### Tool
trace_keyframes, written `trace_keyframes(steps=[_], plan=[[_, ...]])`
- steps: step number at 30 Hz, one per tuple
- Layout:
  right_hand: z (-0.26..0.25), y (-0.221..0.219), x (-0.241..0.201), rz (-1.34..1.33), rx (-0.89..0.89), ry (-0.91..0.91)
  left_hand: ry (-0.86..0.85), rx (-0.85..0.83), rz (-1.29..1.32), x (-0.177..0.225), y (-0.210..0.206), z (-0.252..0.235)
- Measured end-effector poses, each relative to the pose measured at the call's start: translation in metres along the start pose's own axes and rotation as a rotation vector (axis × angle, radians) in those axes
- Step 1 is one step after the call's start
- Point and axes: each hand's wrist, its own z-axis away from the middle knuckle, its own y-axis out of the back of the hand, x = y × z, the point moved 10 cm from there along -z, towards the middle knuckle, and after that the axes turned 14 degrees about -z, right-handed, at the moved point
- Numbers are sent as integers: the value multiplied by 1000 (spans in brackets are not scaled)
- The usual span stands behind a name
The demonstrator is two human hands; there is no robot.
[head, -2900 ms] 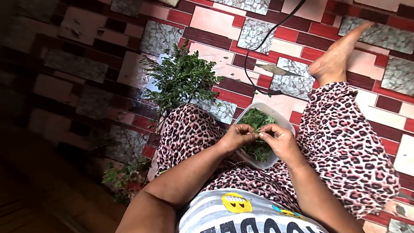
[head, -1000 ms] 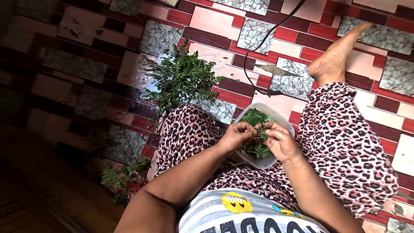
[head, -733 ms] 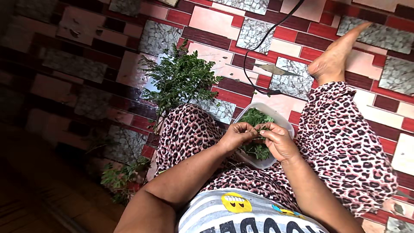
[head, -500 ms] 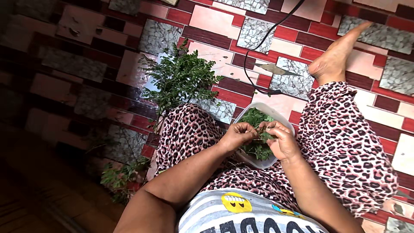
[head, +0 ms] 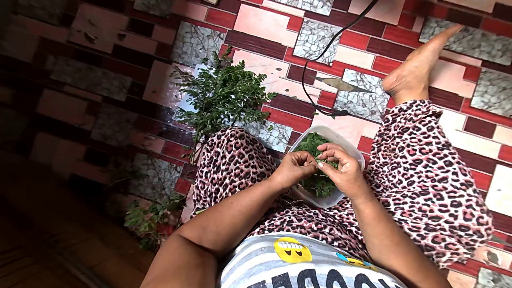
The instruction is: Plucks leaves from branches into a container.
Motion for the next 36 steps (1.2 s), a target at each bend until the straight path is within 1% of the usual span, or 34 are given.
trace_keyframes(steps=[4, 9, 12, 17, 19, 21, 23, 24, 28, 31, 34, 36], plan=[[0, -2, -2, 9, 4, 4, 3, 8, -19, 0, 1, 1], [0, -3, 3, -40, 36, 1, -20, -3, -47, 1, 0, 0], [0, -8, 9, -3, 1, -54, -29, -4, -65, 2, 1, 0], [2, -14, 13, 41, -51, -93, -25, 0, -63, 2, 1, 0], [2, -9, 18, -49, -6, -132, -26, -10, -86, 2, 1, 0], [0, 5, 25, -184, 92, -170, -30, -14, -91, 1, 1, 0], [-3, 20, 27, -180, 161, -194, -27, -14, -79, 1, 1, 0], [-4, 25, 28, -153, 163, -211, -23, -13, -74, 1, 1, 0], [-2, 22, 31, -123, 42, -299, -29, -14, -50, 1, 1, -1], [-1, 14, 29, -142, -22, -277, -24, -17, -46, 0, 2, -1], [-4, 13, 23, -161, 20, -179, -16, -29, -52, 0, 0, -1], [-5, 14, 23, -172, 59, -173, -12, -30, -58, 0, 0, -2]])
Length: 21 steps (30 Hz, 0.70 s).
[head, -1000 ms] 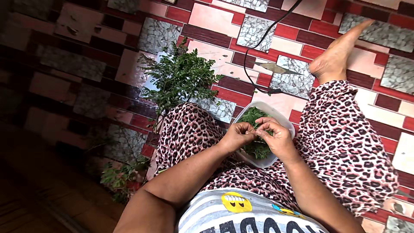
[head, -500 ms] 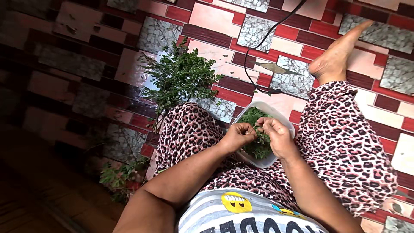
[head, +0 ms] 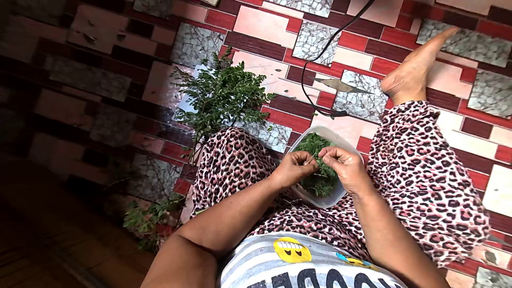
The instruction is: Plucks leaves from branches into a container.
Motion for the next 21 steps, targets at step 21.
trace_keyframes(steps=[21], plan=[[-2, 16, 7, 58, 54, -111, 57, -22, 52, -5, -1, -2]])
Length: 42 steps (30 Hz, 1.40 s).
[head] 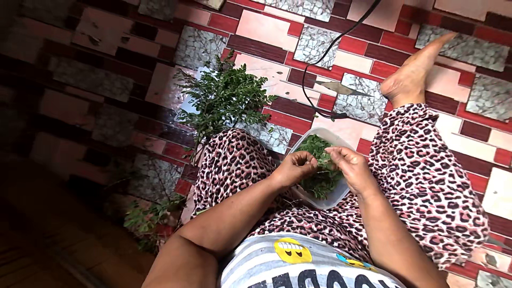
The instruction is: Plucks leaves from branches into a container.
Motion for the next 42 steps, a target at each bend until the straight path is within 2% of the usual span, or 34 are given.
trace_keyframes(steps=[2, 7, 14, 17, 21, 23, 26, 30, 38, 42], plan=[[5, -4, -1, -93, 0, -17, 28, 2, 37, -2, 0, 0], [6, -6, -9, -173, 15, 143, 128, -27, 165, -4, -5, 1], [7, -10, -11, -215, 47, 155, 63, 56, 185, -2, 4, -1], [9, -12, -17, -93, 48, 188, 28, 75, 137, 0, 6, -1], [16, -7, -39, 142, 90, 353, 24, 105, 109, 0, 8, 0], [14, -1, -39, 181, 87, 322, 39, 118, 116, -3, 10, -1], [9, -1, -23, 211, 7, 181, 51, 114, 144, -5, 10, -1], [10, -18, -1, -62, -85, 7, 55, 101, 167, -5, 8, -2], [16, -29, -22, 173, -63, 318, 59, 90, 156, -5, 6, -2], [18, -29, -27, 224, -50, 371, 56, 94, 151, -4, 6, -1]])
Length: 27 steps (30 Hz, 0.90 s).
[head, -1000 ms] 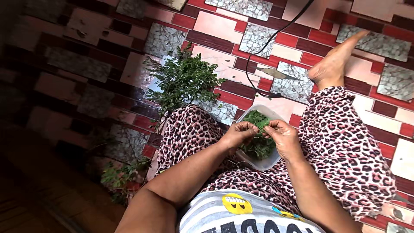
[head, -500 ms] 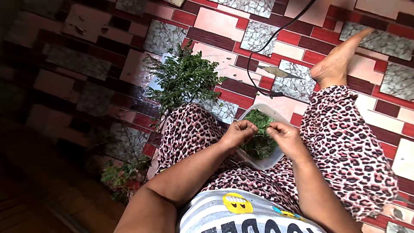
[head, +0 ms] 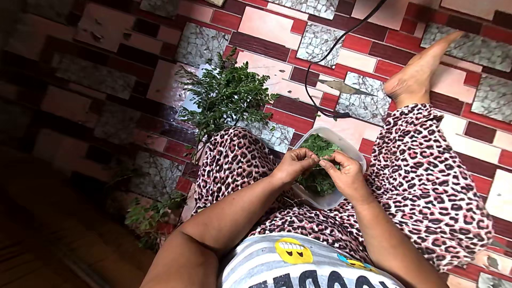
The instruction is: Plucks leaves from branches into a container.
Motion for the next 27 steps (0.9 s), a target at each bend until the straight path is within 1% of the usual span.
trace_keyframes(steps=[3, 5, 9, 11, 15, 18, 22, 27], plan=[[1, -1, 1, -10, -9, -19, -5, 0, -3, 0, 1, 0], [1, -1, 7, -75, -10, -92, -19, 9, -1, 1, 2, 0], [5, 0, 26, -279, 8, -296, -17, 25, 10, 0, 2, 0], [6, 0, 29, -341, 23, -347, -15, 28, 9, 0, 3, 1], [7, 0, 31, -362, 26, -418, -11, 20, 17, 0, 1, 0], [11, -7, 35, -464, 25, -501, -1, 28, 20, -1, 2, 0], [11, -9, 37, -568, 82, -476, -10, 19, 21, -1, 0, -1], [10, -9, 37, -505, 109, -456, 3, 26, 7, 0, 1, 0]])
